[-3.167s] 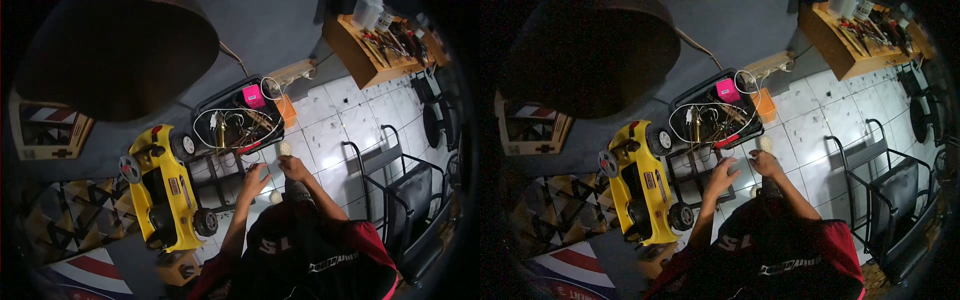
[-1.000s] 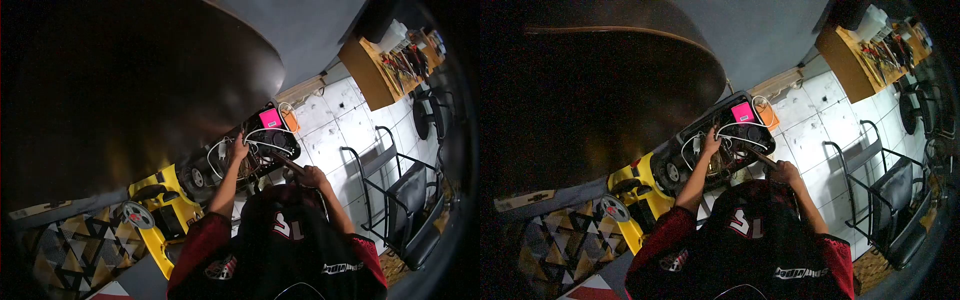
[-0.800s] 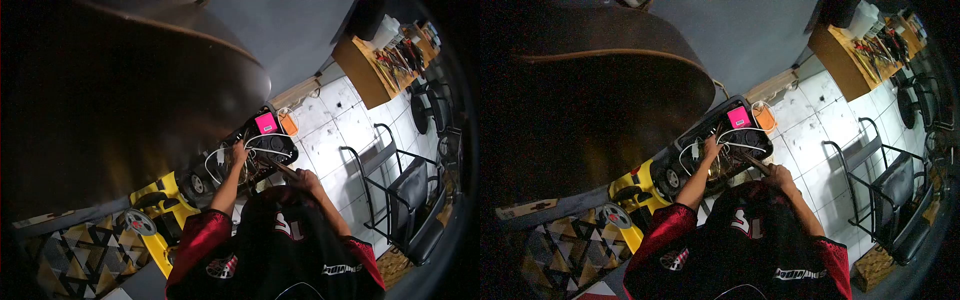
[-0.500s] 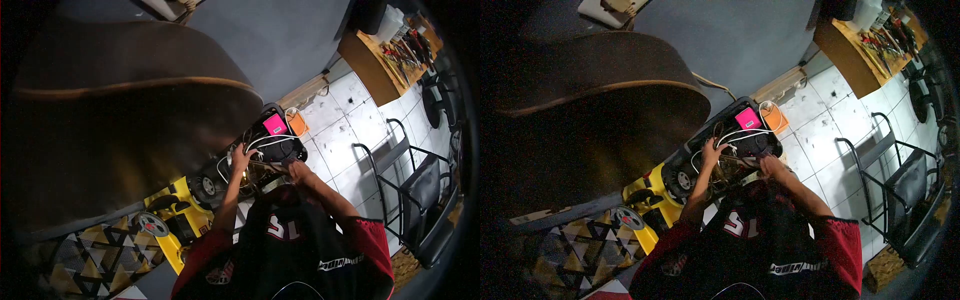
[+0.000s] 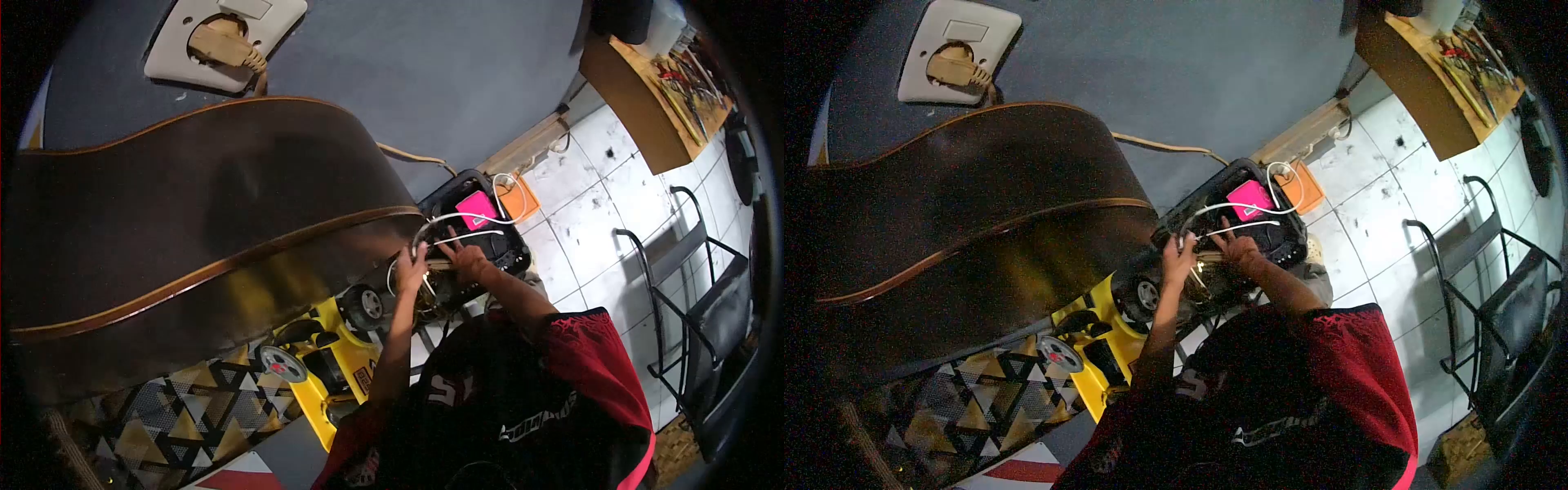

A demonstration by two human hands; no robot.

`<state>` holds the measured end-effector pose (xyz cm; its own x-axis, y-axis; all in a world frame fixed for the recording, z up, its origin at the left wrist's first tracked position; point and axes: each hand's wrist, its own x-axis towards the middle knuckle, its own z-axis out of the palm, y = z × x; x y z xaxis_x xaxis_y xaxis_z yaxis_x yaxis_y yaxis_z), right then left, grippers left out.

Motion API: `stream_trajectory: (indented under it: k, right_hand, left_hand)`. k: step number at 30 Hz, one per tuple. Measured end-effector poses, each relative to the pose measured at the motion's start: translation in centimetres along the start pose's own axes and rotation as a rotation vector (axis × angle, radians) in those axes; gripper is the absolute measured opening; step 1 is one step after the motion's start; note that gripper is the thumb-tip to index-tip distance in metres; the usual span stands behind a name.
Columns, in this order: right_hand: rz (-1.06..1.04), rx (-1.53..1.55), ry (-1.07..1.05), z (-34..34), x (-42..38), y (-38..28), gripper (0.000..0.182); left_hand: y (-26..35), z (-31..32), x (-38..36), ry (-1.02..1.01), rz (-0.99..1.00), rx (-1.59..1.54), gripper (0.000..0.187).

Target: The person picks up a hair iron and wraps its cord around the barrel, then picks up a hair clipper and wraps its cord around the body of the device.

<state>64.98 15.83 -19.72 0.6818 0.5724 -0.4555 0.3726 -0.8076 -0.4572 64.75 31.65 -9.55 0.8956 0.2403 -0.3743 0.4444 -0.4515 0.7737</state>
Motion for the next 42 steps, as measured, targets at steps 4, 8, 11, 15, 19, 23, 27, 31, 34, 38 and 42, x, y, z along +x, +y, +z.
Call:
stream_trajectory:
  k: [4,8,11,15,19,23,27,31,34,38,42]
  right_hand:
    - [0.019,-0.016,-0.030,1.2,1.8,0.9,0.107]
    - [0.008,-0.085,0.275,5.4,2.4,2.5,0.079]
    - [0.070,-0.014,0.242,5.0,1.7,2.0,0.066]
    - [0.036,0.315,0.037,3.0,-0.4,3.2,0.048]
    - [0.079,0.178,0.123,-3.3,-5.6,2.0,0.035]
    - [0.082,0.131,0.076,-7.2,-9.1,2.7,0.033]
    - [0.112,0.063,-0.002,-9.0,-11.9,3.4,0.038]
    - [0.125,0.133,0.008,-9.9,-15.4,4.1,0.048]
    - [0.103,0.276,0.123,-10.9,-18.6,4.1,0.048]
    - [-0.030,0.493,0.282,-11.9,-21.8,3.4,0.049]
    - [-0.083,0.613,0.343,-16.3,-24.7,-0.2,0.045]
  left_hand:
    - [-3.5,0.8,1.0,-0.077,-0.033,0.197,0.036]
    - [-4.5,1.9,1.7,-0.080,-0.019,0.251,0.053]
    - [-5.9,1.5,3.2,-0.162,-0.150,0.031,0.065]
    - [-4.4,1.3,3.7,-0.045,-0.332,-0.056,0.053]
    - [-5.6,2.1,4.2,0.051,-0.266,-0.043,0.044]
    - [-5.1,2.1,4.7,-0.034,-0.303,-0.202,0.024]
    - [-1.8,0.4,3.8,-0.217,-0.308,-0.368,0.025]
    - [0.3,-3.5,2.6,-0.417,-0.256,-0.358,0.027]
    - [-0.9,-4.7,2.4,-0.293,-0.272,-0.367,0.022]
    - [-3.9,-2.0,2.6,-0.239,-0.176,-0.614,0.026]
    - [-5.8,3.0,3.0,-0.173,0.061,-0.520,0.046]
